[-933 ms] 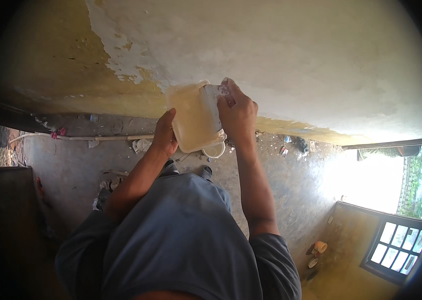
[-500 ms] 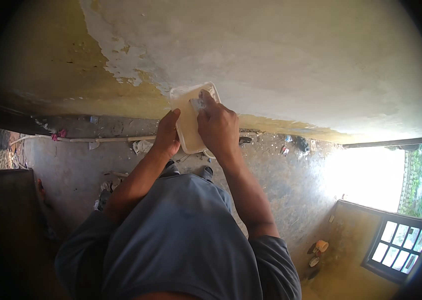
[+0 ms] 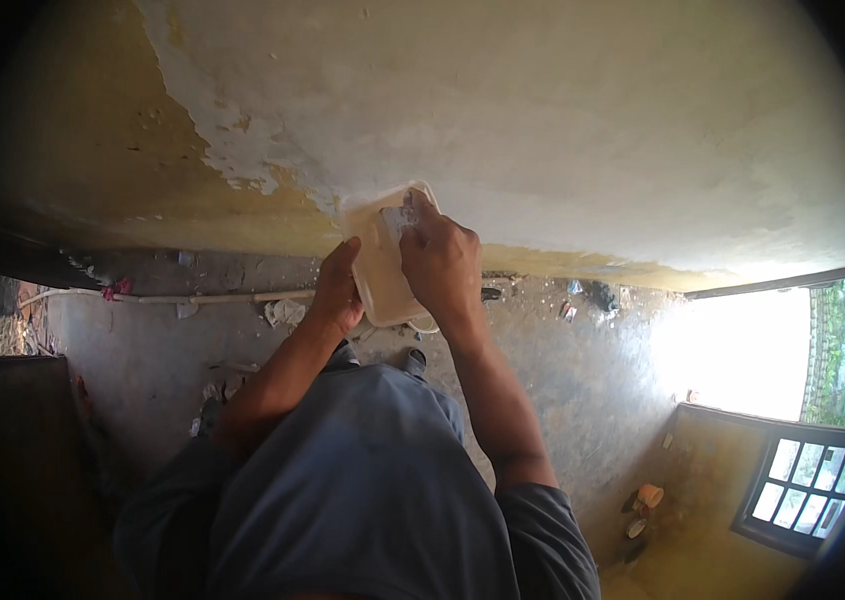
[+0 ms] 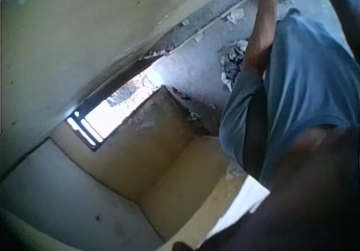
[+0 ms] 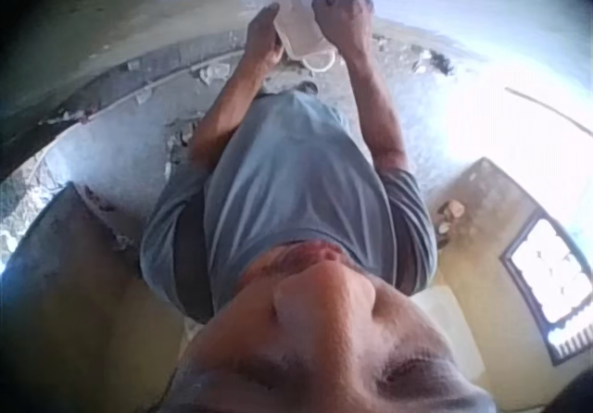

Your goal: The person applies putty to a wall using a scraper, repeatedly scooping material from a plastic container and smoothing it onto the surface.

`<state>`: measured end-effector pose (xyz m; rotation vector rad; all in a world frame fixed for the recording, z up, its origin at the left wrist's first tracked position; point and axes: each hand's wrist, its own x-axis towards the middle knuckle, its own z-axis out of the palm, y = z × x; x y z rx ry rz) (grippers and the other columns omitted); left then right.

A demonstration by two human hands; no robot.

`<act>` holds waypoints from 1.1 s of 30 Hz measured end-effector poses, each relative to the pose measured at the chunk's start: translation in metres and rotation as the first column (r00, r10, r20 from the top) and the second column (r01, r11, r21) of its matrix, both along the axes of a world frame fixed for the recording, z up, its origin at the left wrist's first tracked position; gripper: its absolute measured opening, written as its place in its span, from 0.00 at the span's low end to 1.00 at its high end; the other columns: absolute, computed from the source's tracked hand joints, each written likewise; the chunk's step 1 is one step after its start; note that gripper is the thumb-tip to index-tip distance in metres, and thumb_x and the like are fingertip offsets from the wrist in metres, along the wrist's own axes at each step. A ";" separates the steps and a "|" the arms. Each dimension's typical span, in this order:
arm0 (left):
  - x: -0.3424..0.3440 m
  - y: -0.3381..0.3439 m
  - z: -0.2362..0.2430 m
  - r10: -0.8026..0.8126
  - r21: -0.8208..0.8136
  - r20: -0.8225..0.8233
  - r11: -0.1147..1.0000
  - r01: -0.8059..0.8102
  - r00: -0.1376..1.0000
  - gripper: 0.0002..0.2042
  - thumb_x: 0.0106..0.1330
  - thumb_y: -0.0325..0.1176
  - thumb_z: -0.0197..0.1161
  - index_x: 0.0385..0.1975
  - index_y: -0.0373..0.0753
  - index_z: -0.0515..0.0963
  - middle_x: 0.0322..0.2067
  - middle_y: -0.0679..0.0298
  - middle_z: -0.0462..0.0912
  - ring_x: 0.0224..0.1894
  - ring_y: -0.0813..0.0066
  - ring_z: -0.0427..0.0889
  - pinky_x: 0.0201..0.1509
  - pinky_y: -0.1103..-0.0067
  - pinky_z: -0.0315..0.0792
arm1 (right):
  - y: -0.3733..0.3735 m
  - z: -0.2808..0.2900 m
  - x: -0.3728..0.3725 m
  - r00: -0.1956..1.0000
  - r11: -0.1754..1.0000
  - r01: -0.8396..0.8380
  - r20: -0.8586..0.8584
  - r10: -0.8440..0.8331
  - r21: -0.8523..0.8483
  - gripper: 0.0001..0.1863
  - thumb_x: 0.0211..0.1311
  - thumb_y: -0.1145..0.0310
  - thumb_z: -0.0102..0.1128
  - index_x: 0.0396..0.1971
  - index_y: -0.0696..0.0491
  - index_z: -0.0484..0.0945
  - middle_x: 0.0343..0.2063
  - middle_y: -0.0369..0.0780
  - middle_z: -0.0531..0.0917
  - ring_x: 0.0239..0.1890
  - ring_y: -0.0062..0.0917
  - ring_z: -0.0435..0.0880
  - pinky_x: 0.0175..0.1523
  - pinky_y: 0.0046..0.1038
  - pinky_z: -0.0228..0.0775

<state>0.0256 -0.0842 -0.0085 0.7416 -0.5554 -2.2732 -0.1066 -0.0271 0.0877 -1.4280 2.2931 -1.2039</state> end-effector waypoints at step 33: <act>0.006 -0.003 0.012 0.008 -0.045 -0.015 0.999 -0.009 1.000 0.17 0.69 0.39 0.55 0.50 0.34 0.70 0.41 0.60 0.80 0.39 0.74 0.84 0.40 0.79 0.81 | -0.001 0.018 -0.024 0.992 0.990 0.130 -0.012 -0.129 0.062 0.23 0.50 0.70 0.59 0.51 0.53 0.78 0.29 0.48 0.84 0.30 0.30 0.85 0.40 0.29 0.75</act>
